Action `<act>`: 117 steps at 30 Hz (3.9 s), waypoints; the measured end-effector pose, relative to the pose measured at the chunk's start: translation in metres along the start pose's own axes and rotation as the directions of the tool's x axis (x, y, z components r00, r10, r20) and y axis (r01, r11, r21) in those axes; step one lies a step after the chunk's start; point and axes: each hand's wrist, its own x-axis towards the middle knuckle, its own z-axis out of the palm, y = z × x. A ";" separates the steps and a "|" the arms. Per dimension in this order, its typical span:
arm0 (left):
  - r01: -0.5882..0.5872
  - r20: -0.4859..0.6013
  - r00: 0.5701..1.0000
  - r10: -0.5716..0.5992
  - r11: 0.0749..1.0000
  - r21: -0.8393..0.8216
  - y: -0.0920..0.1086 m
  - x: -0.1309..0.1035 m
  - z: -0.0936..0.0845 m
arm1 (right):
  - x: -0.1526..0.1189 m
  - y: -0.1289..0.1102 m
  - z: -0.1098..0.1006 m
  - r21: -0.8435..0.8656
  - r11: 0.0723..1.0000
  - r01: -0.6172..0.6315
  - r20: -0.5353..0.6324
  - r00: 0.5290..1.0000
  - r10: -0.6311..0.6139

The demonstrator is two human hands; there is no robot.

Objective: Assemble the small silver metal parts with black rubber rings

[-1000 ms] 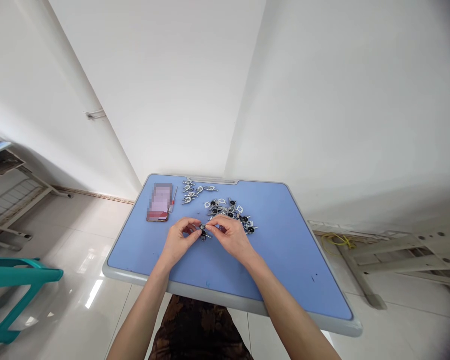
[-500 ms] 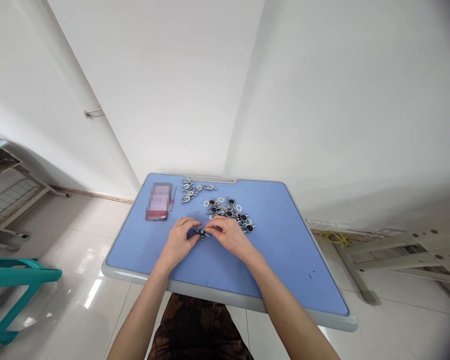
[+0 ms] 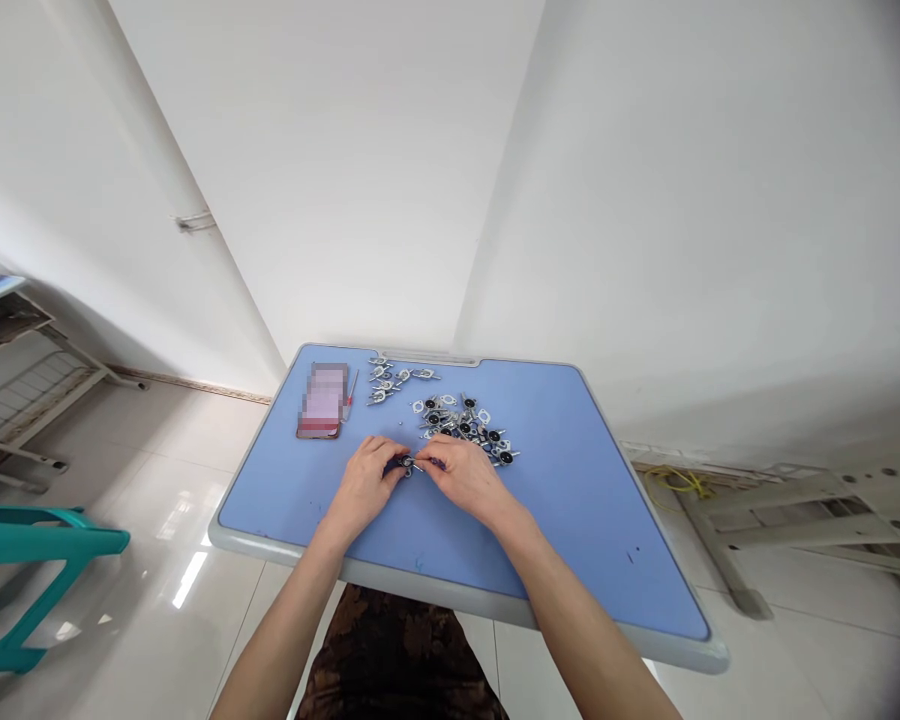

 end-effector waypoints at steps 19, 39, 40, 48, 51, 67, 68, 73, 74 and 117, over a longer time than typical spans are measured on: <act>0.026 0.004 1.000 -0.025 0.997 -0.068 -0.002 0.000 -0.002 | -0.002 -0.005 -0.011 0.024 0.999 -0.040 0.018 0.999 0.040; 0.093 -0.008 0.996 -0.094 0.988 -0.121 -0.005 0.000 -0.002 | -0.003 -0.003 -0.018 0.129 0.989 -0.074 -0.076 0.993 0.085; 0.093 -0.015 0.995 -0.095 0.988 -0.121 -0.005 0.000 -0.002 | -0.003 -0.002 -0.019 0.129 0.989 -0.075 -0.081 0.993 0.086; 0.128 -0.066 0.989 -0.135 0.988 -0.091 -0.010 0.000 -0.002 | -0.004 0.001 -0.019 0.022 0.995 -0.099 0.040 0.994 0.098; 0.108 -0.048 0.993 -0.111 0.992 -0.059 -0.010 -0.001 -0.001 | -0.004 -0.002 -0.020 0.010 0.996 -0.086 0.081 0.993 0.084; 0.090 -0.038 0.995 -0.089 0.996 0.013 -0.009 0.000 0.000 | -0.006 -0.008 -0.014 -0.005 0.998 -0.055 0.095 0.994 0.055; 0.092 -0.037 0.995 -0.091 0.996 0.016 -0.009 0.000 0.000 | -0.005 -0.008 -0.014 -0.012 0.999 -0.053 0.097 0.994 0.054; 0.090 -0.042 0.995 -0.090 0.996 0.013 -0.009 -0.001 0.001 | -0.005 -0.008 -0.014 -0.031 0.997 -0.064 0.098 0.993 0.067; 0.086 -0.046 0.995 -0.086 0.996 0.006 -0.010 -0.001 0.001 | -0.005 -0.007 -0.014 -0.029 0.997 -0.068 0.096 0.993 0.070; 0.180 -0.237 0.943 -0.233 0.958 -0.224 -0.025 0.012 -0.012 | -0.002 0.004 -0.018 0.261 0.957 -0.127 -0.149 0.974 0.170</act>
